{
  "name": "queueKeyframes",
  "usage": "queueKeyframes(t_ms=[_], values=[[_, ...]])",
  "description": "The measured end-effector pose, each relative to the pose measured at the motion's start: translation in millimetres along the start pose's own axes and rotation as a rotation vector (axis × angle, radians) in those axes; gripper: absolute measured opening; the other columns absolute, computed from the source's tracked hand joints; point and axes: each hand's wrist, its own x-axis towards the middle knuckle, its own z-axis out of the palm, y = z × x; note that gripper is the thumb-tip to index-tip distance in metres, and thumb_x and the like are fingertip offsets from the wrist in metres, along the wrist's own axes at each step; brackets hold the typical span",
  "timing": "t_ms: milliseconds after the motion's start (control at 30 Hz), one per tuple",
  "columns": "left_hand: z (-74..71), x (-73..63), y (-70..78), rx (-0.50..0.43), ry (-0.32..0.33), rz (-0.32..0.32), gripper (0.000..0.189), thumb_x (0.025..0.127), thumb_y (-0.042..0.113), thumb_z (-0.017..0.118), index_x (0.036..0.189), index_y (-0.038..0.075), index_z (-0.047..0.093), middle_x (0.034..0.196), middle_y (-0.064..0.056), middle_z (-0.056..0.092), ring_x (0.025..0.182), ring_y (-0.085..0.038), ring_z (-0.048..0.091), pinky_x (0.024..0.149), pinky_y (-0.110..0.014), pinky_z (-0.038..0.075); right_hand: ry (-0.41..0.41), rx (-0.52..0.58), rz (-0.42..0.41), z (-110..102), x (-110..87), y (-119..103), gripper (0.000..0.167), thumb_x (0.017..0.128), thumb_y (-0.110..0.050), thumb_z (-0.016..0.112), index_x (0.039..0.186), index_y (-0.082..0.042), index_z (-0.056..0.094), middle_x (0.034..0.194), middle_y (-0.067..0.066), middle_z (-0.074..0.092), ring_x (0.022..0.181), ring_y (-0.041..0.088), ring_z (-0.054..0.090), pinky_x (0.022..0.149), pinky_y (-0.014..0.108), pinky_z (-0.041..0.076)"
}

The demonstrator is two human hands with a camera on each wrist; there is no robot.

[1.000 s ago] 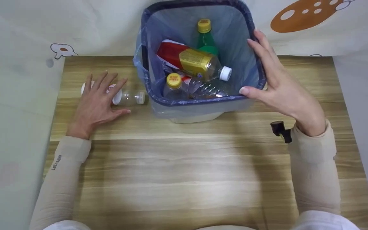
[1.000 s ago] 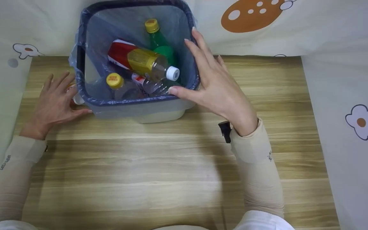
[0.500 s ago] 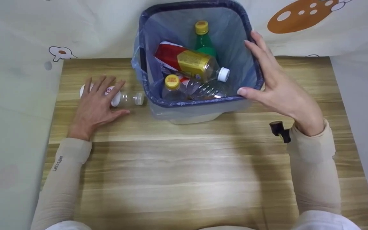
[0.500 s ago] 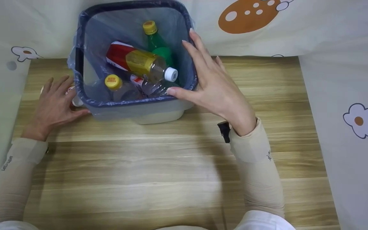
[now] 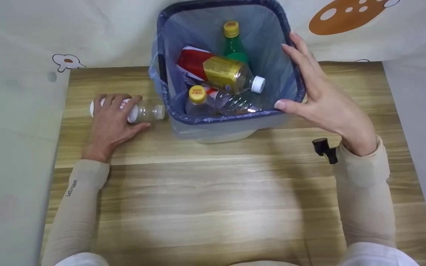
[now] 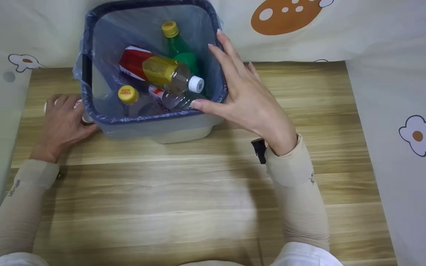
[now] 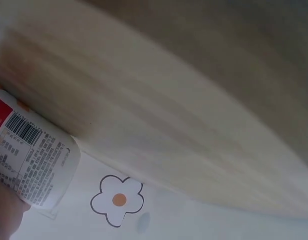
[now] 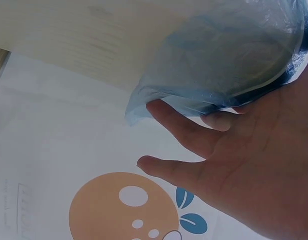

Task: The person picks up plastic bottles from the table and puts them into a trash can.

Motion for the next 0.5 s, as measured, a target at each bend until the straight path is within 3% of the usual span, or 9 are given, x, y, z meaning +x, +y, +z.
queueKeyframes(t_ms=[367, 500], values=[[-5.9, 0.7, 2.1, 0.006, -0.044, -0.047, 0.08, 0.079, 0.074, 0.063, 0.141, 0.027, 0.05, 0.129, -0.014, 0.057, 0.122, -0.038, 0.049, 0.112, -0.056, 0.02, -0.003, 0.006, -0.016, -0.2, 3.5, -1.3, 0.093, 0.087, -0.037, 0.075, 0.159, -0.015, 0.019, 0.166, -0.005, 0.0, 0.151, 0.013, 0.001, 0.119, 0.035, 0.016], [-7.6, 2.1, 3.4, 0.014, -0.08, -0.065, 0.079, 0.08, 0.075, 0.06, 0.141, 0.026, 0.05, 0.129, -0.015, 0.057, 0.121, -0.039, 0.048, 0.11, -0.058, 0.022, -0.008, -0.003, -0.013, 0.8, 5.1, -0.7, 0.094, 0.087, -0.04, 0.075, 0.158, -0.016, 0.019, 0.167, -0.003, 0.0, 0.151, 0.012, 0.001, 0.12, 0.039, 0.017]])
